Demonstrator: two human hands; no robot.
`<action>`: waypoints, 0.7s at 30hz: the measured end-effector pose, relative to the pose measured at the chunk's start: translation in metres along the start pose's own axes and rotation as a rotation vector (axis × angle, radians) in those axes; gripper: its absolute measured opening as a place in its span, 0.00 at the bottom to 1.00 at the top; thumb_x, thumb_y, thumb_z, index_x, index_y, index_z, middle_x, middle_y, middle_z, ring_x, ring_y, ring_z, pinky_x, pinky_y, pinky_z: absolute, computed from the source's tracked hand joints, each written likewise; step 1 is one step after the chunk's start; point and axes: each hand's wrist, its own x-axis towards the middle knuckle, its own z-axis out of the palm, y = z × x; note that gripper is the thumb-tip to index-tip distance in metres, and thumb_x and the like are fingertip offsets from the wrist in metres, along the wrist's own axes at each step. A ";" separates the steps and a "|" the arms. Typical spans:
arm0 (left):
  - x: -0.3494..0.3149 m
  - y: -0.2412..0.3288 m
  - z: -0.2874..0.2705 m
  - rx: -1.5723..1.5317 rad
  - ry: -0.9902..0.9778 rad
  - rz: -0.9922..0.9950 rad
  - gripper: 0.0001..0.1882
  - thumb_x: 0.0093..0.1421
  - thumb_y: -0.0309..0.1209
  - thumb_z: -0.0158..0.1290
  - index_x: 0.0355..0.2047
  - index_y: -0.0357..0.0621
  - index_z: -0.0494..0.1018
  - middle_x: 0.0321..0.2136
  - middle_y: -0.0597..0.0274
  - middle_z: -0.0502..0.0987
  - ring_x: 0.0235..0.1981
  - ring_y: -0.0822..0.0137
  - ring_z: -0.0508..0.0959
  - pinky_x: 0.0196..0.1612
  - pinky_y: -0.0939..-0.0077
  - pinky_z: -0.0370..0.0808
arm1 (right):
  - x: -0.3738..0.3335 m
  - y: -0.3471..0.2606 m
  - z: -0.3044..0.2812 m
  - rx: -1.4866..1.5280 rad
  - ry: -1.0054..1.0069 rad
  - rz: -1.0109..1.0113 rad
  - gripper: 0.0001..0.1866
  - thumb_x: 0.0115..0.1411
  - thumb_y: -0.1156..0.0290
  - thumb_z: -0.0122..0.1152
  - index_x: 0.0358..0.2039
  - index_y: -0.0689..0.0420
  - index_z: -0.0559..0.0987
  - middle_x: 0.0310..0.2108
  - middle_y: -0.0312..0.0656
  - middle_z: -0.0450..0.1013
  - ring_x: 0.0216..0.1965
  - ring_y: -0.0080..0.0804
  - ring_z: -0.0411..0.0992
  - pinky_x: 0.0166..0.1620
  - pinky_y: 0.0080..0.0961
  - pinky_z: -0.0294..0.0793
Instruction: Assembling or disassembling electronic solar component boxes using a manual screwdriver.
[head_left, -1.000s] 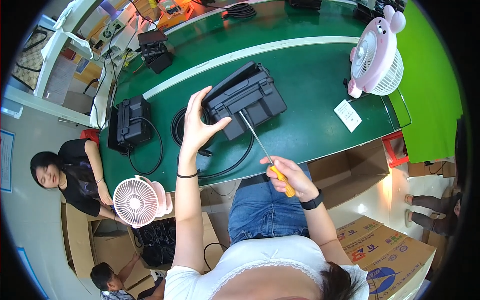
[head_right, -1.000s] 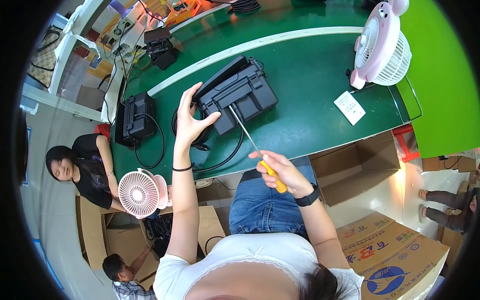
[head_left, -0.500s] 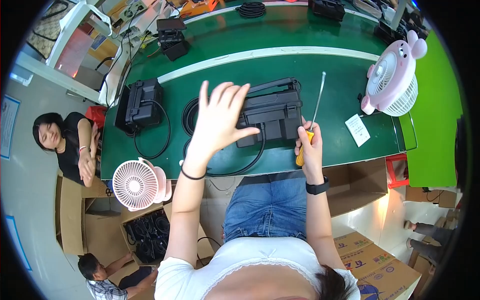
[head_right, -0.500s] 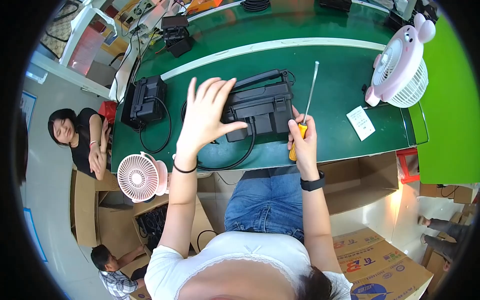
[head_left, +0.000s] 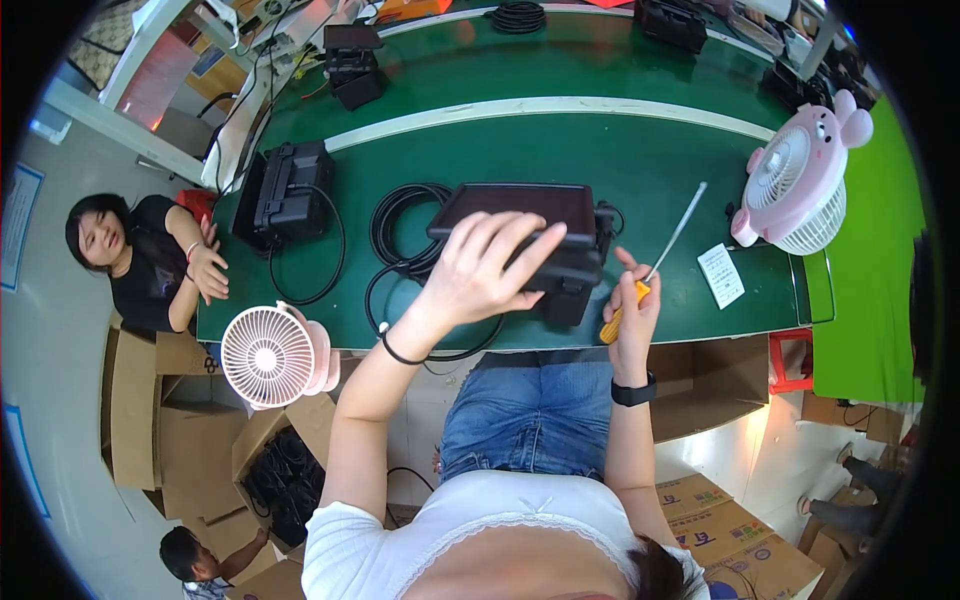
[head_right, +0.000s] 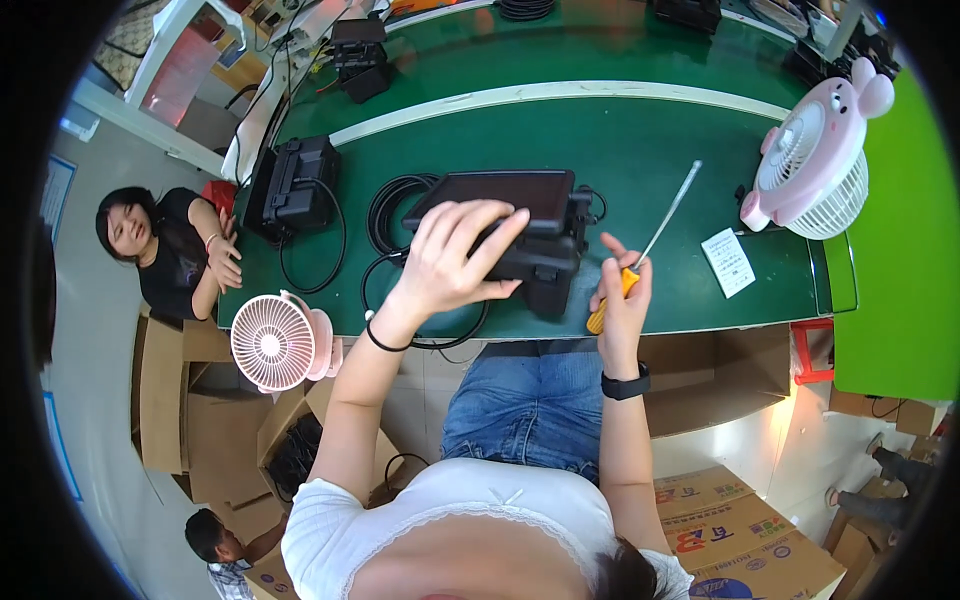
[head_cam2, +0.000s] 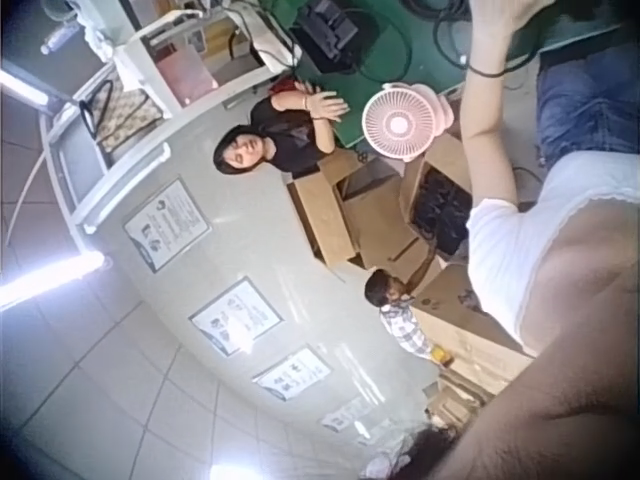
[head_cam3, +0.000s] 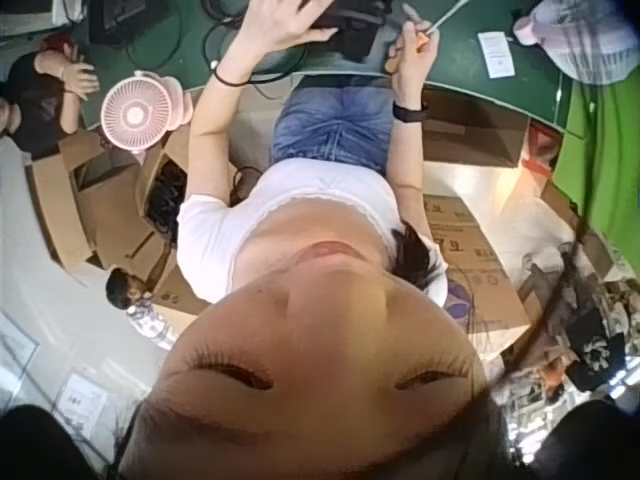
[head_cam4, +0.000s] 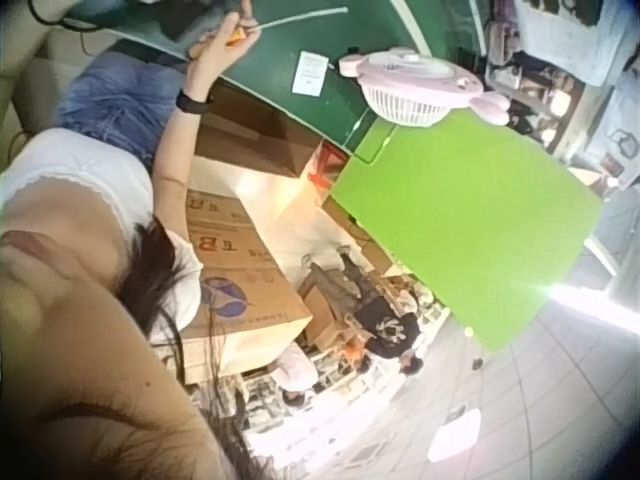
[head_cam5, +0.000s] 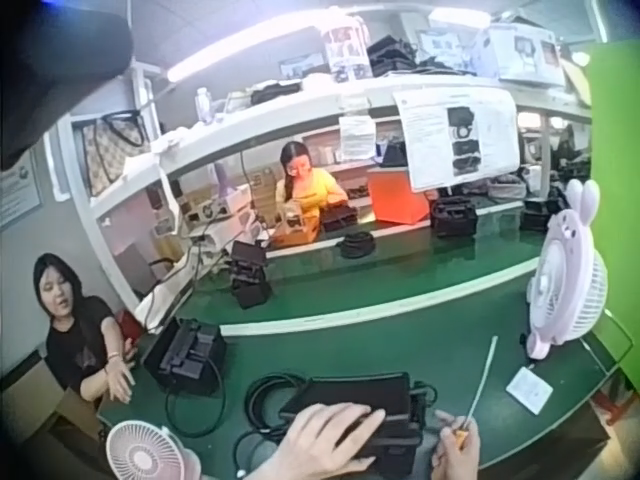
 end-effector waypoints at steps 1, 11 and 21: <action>-0.009 0.002 -0.002 0.020 0.028 0.019 0.44 0.35 0.43 0.67 0.58 0.53 0.72 0.48 0.63 0.73 0.47 0.62 0.75 0.49 0.63 0.71 | 0.002 -0.003 0.005 0.011 0.010 -0.019 0.07 0.68 0.74 0.53 0.38 0.52 0.64 0.56 0.51 0.69 0.19 0.11 0.62 0.21 0.10 0.66; -0.061 0.064 0.000 0.238 0.119 -0.120 0.23 0.57 0.36 0.56 0.53 0.76 0.74 0.51 0.71 0.74 0.51 0.69 0.73 0.49 0.74 0.68 | -0.005 0.006 0.009 -0.060 -0.003 -0.060 0.15 0.61 0.85 0.55 0.34 0.51 0.61 0.41 0.44 0.75 0.20 0.15 0.66 0.19 0.11 0.66; -0.068 0.042 0.024 0.364 0.160 -0.133 0.27 0.62 0.34 0.50 0.61 0.80 0.67 0.56 0.75 0.71 0.53 0.76 0.70 0.56 0.78 0.61 | 0.013 0.008 0.026 -0.172 0.064 -0.063 0.14 0.64 0.82 0.57 0.35 0.51 0.61 0.39 0.42 0.76 0.20 0.14 0.65 0.19 0.11 0.63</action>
